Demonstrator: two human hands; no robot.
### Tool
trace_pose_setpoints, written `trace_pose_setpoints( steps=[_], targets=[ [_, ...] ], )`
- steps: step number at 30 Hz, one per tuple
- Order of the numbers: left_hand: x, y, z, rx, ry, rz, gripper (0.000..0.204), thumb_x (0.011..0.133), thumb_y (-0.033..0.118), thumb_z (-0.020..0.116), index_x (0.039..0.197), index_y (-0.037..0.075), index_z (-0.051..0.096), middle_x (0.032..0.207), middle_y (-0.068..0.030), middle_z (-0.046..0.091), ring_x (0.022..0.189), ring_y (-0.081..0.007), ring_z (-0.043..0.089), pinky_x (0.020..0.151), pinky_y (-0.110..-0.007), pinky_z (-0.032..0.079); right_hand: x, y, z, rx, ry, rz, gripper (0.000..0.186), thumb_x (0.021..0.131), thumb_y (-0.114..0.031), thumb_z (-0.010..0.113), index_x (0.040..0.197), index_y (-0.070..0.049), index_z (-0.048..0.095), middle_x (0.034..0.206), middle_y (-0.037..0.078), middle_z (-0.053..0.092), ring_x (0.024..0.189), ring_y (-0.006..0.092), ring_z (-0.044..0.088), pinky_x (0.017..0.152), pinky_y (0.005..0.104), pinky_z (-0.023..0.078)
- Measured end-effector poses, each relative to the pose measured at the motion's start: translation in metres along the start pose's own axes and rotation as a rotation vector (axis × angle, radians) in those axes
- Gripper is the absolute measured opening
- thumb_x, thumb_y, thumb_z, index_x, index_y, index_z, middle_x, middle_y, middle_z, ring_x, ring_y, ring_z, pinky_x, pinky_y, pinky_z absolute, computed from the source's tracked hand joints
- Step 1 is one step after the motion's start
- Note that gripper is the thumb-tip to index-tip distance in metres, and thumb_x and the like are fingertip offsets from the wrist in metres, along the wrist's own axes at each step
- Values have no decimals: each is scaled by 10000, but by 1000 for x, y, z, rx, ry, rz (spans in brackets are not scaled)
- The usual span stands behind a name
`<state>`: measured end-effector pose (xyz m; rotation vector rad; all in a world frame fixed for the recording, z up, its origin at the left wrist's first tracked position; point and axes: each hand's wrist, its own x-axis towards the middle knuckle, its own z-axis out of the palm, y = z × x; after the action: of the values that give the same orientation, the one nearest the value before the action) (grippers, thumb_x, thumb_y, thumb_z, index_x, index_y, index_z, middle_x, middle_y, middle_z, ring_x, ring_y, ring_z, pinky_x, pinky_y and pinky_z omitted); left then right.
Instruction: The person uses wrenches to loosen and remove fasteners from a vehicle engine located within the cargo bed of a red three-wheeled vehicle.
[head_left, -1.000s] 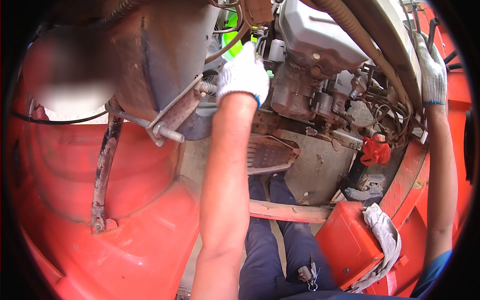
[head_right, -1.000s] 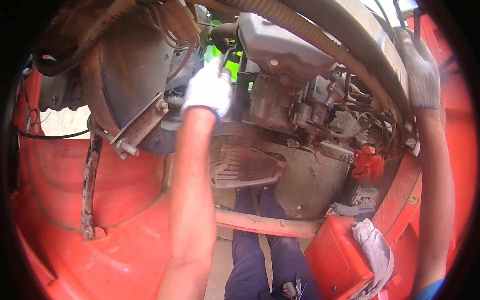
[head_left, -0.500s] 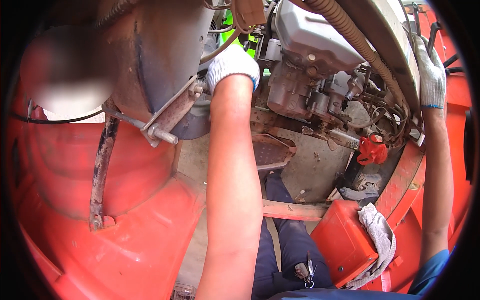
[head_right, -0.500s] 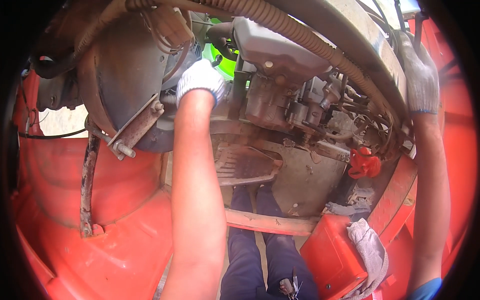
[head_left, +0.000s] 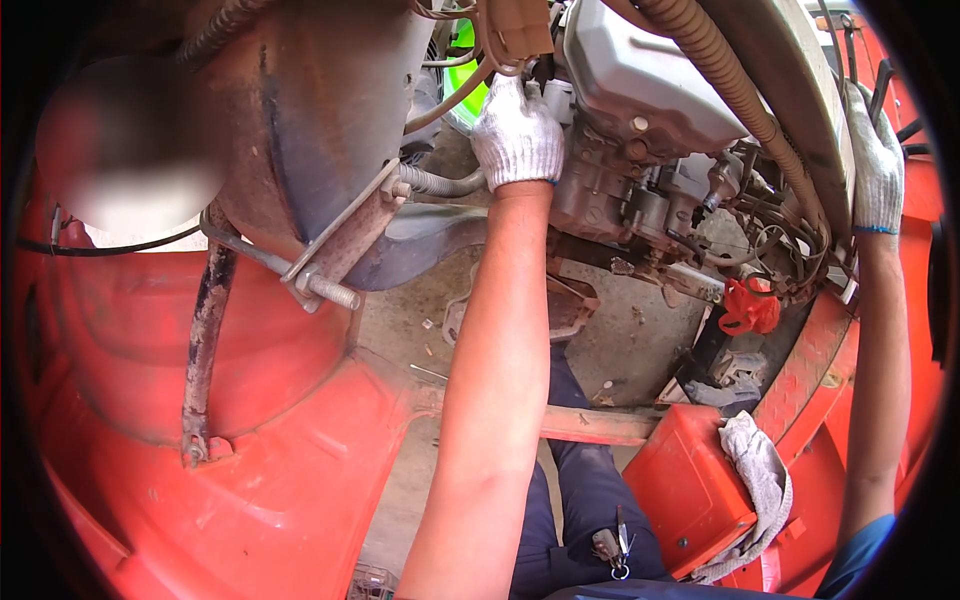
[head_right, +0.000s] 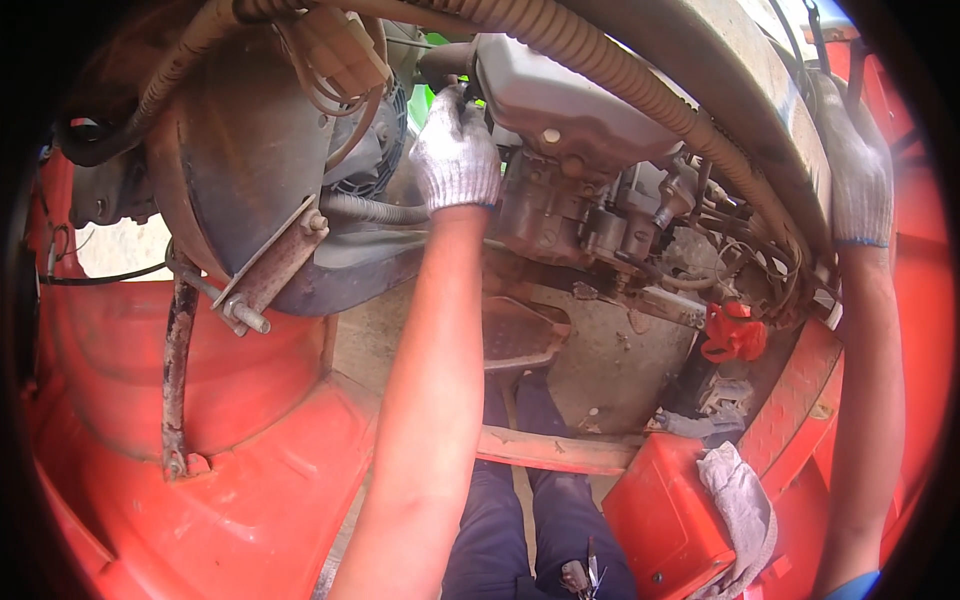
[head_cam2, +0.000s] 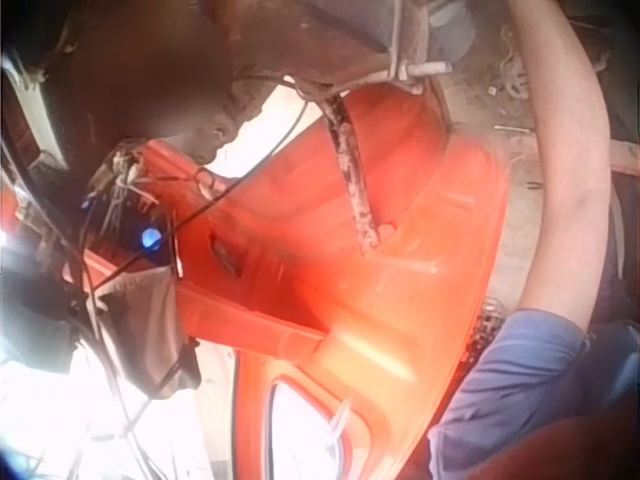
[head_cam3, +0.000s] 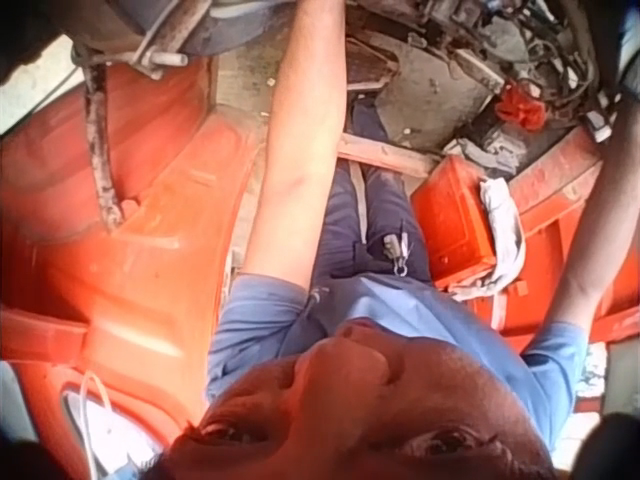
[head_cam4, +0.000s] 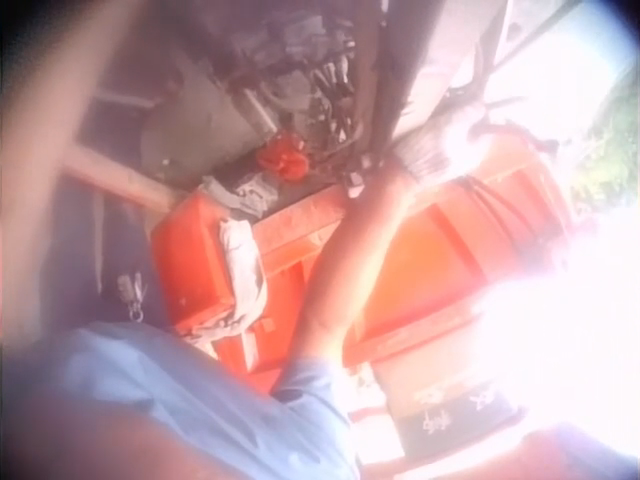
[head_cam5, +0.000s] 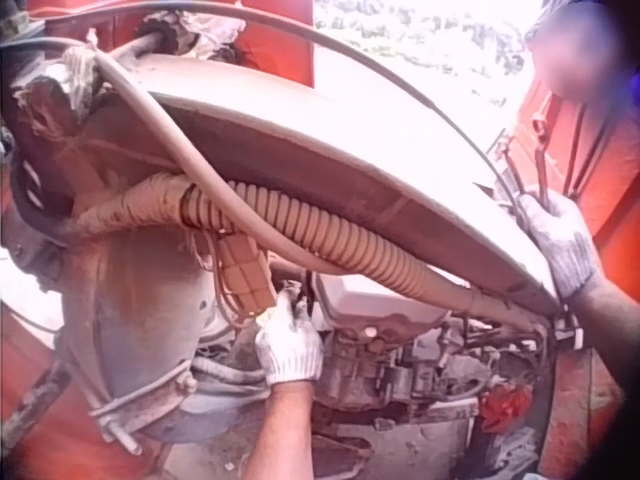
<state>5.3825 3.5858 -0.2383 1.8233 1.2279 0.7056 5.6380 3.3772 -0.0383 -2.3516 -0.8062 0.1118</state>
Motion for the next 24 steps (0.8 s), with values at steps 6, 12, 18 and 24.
trace_pose_setpoints(
  steps=[6, 12, 18, 24],
  targets=[
    [3, -5, 3, 71, -9, 36, 352, 960, 176, 582, 1274, 40, 666, 1209, -199, 701, 1120, -369, 671, 979, -426, 519, -1, 4, -1, -70, 10, -25, 450, 1051, -338, 568, 1324, 10, 645, 1249, 89, 677, 1155, 158, 597, 1033, 288, 431],
    [8, -22, 14, -51, 28, 110, 377, 961, 161, 605, 1313, 33, 648, 1246, -198, 690, 1170, -348, 655, 1008, -401, 503, 1, 2, -2, -44, -9, -19, 457, 1049, -344, 567, 1323, 14, 642, 1251, 92, 679, 1158, 164, 603, 1029, 287, 433],
    [17, -30, 16, -51, -18, 271, 276, 925, 117, 594, 1162, -5, 665, 1101, -247, 697, 1070, -417, 651, 942, -446, 516, 4, 12, -4, -29, -16, -76, 468, 1046, -350, 564, 1323, 19, 638, 1240, 96, 688, 1141, 165, 616, 1023, 284, 435],
    [18, -21, 0, 124, -145, 178, 243, 941, 166, 576, 1121, 11, 629, 1117, -244, 684, 1045, -428, 655, 900, -496, 536, 1, -3, 7, -9, -19, -29, 472, 1029, -350, 594, 1311, 25, 646, 1193, 90, 697, 1094, 151, 616, 991, 277, 450]
  ],
)
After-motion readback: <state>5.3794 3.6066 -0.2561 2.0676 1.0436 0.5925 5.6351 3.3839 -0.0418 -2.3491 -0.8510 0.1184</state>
